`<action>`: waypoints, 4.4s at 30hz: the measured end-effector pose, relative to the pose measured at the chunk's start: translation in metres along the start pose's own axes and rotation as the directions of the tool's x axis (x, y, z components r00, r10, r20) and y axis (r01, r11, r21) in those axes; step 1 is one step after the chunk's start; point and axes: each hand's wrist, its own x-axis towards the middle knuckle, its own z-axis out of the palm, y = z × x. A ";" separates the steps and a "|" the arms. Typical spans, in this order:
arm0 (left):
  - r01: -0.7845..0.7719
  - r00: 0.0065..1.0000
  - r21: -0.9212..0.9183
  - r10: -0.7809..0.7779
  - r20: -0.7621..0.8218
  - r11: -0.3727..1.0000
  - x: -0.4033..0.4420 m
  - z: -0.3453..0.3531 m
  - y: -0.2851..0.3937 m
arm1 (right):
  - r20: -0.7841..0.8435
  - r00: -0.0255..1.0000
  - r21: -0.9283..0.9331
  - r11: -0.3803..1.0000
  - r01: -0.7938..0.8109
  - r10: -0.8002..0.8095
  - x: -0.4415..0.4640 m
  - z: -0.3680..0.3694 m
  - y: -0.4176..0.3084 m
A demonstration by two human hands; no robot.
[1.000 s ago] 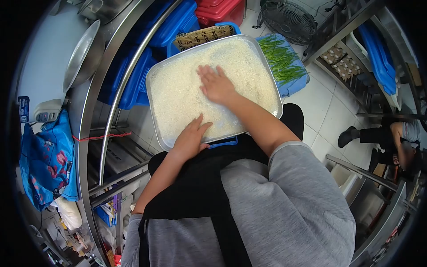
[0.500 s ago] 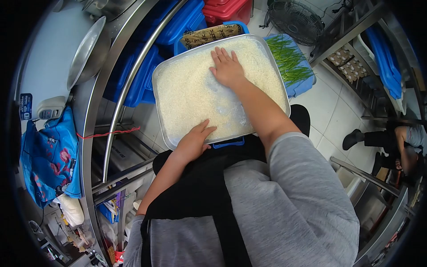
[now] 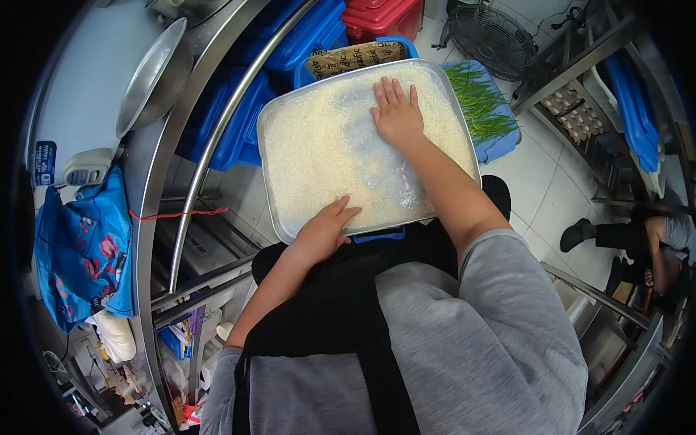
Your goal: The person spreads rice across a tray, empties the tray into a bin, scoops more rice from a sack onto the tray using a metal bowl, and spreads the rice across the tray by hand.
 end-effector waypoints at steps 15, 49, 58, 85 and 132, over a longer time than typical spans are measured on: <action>0.010 1.000 -0.030 -0.010 0.005 1.000 0.001 -0.002 0.000 | -0.016 0.998 0.117 0.992 0.056 -0.054 -0.005 0.000 -0.025; 0.000 1.000 -0.046 -0.001 -0.010 0.999 0.000 -0.003 0.003 | 0.002 0.939 0.219 0.917 0.334 -0.343 -0.079 -0.015 -0.046; -0.103 0.953 0.024 0.106 -0.283 0.994 -0.024 0.001 -0.001 | -0.062 0.921 0.198 0.900 0.389 -0.385 -0.087 0.002 -0.011; 0.048 0.964 -0.436 -0.156 -0.215 0.899 -0.028 0.031 -0.035 | -0.092 0.779 0.383 0.700 0.602 -0.620 -0.122 -0.003 -0.094; 0.095 0.965 -0.427 -0.189 -0.184 0.899 -0.029 0.025 -0.033 | 0.057 0.995 0.121 0.990 0.075 -0.082 0.009 0.000 -0.052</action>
